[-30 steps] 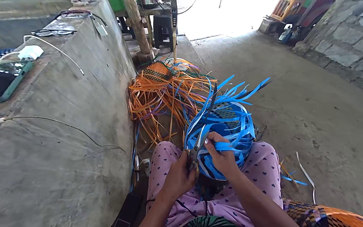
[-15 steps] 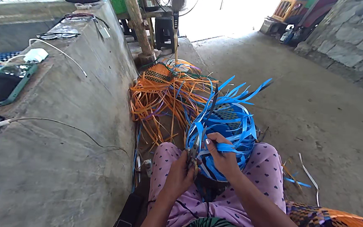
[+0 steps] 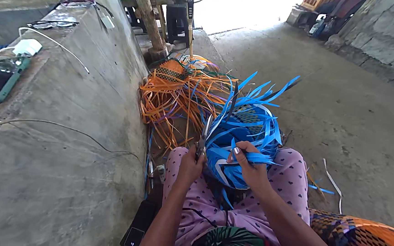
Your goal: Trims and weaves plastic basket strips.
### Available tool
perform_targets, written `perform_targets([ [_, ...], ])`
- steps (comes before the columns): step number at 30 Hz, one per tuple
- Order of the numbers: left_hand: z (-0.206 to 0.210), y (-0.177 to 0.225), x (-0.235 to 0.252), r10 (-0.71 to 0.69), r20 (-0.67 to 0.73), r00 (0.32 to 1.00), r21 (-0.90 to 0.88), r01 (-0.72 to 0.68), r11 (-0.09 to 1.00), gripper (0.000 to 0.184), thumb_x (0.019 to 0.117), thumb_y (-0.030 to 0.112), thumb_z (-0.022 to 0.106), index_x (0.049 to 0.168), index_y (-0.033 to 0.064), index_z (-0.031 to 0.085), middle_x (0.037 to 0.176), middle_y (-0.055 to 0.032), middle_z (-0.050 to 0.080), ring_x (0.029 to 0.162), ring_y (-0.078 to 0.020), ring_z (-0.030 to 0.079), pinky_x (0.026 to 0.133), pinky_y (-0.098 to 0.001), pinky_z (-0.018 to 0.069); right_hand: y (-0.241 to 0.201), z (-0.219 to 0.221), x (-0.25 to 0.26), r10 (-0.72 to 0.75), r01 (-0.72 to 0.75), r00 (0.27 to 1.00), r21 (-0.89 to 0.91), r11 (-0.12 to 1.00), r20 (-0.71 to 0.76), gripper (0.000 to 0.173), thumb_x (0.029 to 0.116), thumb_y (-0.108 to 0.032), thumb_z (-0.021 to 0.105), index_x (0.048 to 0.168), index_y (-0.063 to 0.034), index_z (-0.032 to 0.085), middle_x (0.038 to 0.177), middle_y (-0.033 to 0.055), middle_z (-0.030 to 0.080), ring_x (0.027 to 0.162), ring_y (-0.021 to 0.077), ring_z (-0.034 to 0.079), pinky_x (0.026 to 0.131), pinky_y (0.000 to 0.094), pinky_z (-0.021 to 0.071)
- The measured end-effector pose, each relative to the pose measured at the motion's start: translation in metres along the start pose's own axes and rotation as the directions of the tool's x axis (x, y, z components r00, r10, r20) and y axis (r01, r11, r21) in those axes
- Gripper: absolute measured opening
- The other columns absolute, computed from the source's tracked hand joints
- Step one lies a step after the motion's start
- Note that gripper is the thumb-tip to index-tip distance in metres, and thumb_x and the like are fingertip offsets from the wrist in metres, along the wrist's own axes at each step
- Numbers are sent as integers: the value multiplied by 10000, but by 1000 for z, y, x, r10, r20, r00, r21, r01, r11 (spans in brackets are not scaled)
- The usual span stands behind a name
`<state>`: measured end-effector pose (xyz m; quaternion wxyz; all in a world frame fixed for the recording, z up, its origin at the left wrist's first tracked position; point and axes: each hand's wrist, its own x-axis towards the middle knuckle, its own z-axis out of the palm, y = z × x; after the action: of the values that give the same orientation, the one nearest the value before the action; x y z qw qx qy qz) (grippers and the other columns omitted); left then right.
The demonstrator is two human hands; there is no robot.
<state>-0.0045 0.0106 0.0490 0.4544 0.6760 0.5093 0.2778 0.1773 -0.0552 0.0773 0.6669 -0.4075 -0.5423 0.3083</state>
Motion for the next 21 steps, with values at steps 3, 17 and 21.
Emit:
perform_targets([
  [3,1,-6,42,-79,37,996,258,66,964,415,1045,199,554,1379,-41,506,1109,-221,672,997,-322,681,925,-489,534,-3,-1,-9,-6,6,999,15,1000,40,134,1037,-118,530,991,-87,651,817,-81,671,725,-3,655,695,177,583],
  [17,12,-23,44,-52,47,998,411,28,911,504,960,121,597,1408,-70,467,1174,-231,665,1034,-350,682,941,-486,533,-13,-2,-20,32,-34,994,21,999,101,140,1060,-196,524,1016,-136,642,789,-86,683,733,-7,661,706,157,567],
  [21,11,-37,34,-49,-114,992,171,69,983,464,962,30,553,1395,-92,444,1074,-185,695,941,-266,700,883,-422,559,-11,1,-19,16,-19,995,33,999,95,138,1055,-199,535,1009,-140,651,777,-88,676,713,-14,650,692,144,558],
])
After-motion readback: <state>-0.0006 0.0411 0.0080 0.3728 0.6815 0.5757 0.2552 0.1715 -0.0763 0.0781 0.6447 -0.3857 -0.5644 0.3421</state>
